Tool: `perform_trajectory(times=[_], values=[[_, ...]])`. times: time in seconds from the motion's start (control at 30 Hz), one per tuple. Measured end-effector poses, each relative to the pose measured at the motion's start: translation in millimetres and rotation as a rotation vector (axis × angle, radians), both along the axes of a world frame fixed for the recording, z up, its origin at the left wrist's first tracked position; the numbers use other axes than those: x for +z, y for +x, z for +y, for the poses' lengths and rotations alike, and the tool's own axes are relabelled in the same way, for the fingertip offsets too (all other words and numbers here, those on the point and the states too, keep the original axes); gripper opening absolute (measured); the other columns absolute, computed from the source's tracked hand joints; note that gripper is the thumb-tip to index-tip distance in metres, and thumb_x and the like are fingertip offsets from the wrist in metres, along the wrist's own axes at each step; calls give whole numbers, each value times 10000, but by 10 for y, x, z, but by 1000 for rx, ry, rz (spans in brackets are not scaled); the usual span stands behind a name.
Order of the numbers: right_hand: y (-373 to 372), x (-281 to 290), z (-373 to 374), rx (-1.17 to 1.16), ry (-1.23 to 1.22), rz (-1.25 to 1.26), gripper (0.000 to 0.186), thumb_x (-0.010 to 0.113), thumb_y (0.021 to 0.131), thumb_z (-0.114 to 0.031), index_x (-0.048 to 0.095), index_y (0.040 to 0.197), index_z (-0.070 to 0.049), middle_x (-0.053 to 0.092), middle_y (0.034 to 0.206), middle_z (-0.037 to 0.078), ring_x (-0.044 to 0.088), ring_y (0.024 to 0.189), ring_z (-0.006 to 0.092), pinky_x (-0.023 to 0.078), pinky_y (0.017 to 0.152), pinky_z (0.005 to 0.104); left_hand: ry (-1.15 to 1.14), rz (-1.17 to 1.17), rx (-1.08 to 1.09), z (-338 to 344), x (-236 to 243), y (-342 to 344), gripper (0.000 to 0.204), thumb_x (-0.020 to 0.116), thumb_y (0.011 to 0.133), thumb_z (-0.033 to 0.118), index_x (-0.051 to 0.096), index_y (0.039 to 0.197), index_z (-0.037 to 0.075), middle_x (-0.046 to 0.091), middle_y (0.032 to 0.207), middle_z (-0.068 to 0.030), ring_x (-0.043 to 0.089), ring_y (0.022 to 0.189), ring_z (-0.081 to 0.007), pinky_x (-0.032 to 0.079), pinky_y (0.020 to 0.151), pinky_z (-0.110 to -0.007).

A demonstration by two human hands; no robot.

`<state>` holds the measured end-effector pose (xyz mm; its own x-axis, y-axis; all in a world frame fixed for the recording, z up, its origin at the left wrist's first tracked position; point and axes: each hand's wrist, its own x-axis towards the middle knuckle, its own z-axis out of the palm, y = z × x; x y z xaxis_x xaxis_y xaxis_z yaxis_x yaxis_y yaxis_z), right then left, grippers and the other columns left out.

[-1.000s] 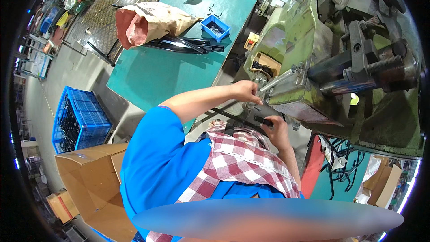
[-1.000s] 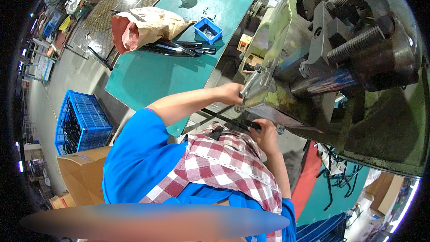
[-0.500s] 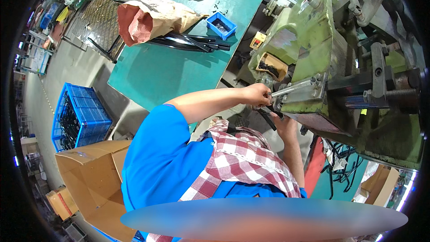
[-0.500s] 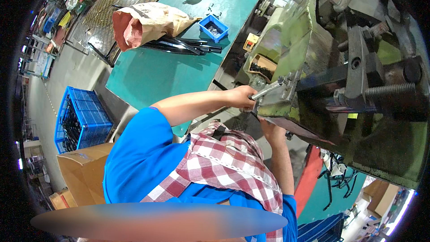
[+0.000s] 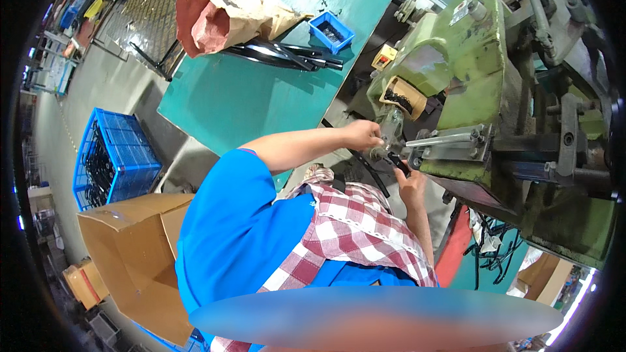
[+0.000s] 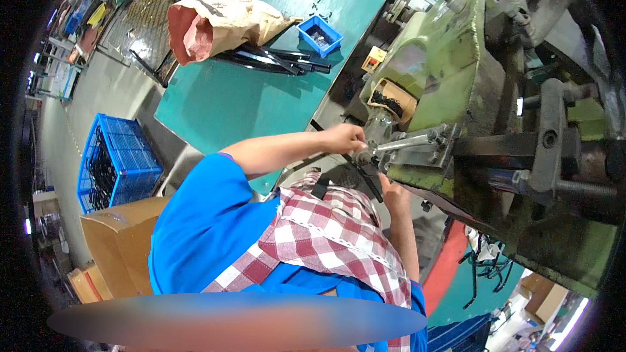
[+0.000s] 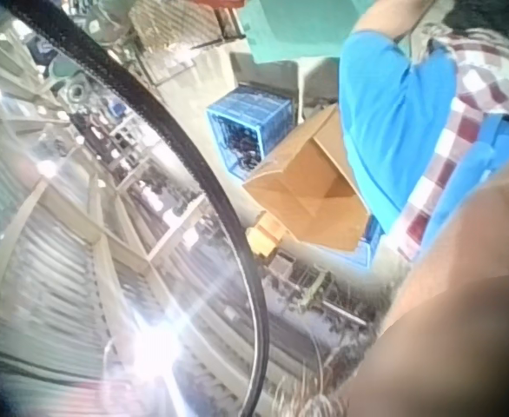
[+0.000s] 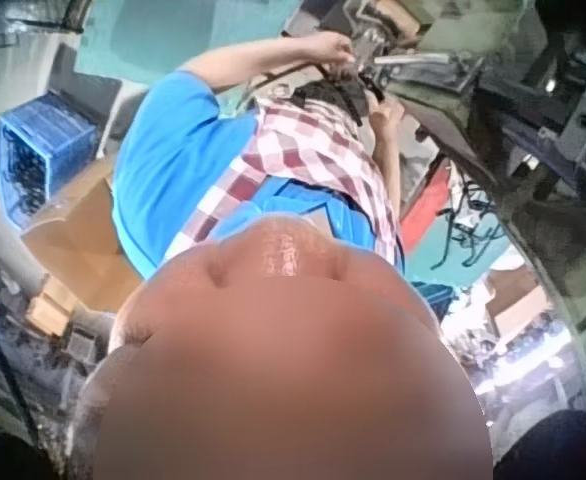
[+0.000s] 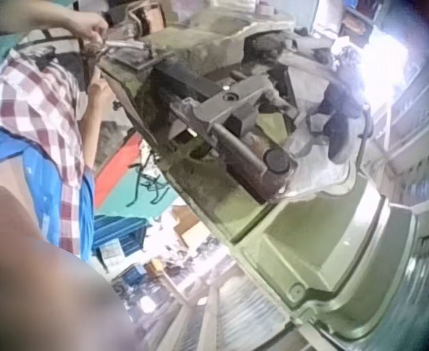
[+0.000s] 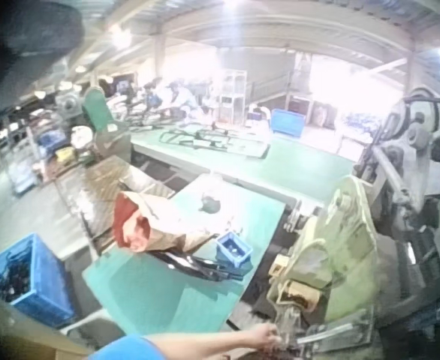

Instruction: The person repeatedly picks up black metal rods, inserts them into a manual bending machine, and operates the lever to bend them. Finished bent rods are placed into a blue crate on the floor.

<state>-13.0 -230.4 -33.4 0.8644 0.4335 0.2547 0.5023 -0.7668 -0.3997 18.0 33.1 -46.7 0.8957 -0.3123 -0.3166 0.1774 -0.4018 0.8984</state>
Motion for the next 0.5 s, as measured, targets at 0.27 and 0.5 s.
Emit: perform_trajectory(times=[0.27, 0.5], values=[[-97, -52, -34, -18, 62, 79, 271, 696, 813, -196, 661, 1017, -21, 662, 853, 165, 629, 790, 288, 468, 737, 373, 891, -333, 140, 1041, -187, 87, 175, 552, 811, 116, 626, 969, 108, 617, 990, -126, 620, 938, -317, 502, 781, -446], [-148, 490, 123, -39, 78, 153, 394, 729, 810, -219, 626, 1136, -22, 617, 1104, 223, 562, 1060, 390, 419, 930, 428, 1296, -473, 433, 2097, -485, 463, 148, 499, 882, 151, 560, 1016, 139, 555, 963, -74, 595, 918, -259, 461, 778, -407]])
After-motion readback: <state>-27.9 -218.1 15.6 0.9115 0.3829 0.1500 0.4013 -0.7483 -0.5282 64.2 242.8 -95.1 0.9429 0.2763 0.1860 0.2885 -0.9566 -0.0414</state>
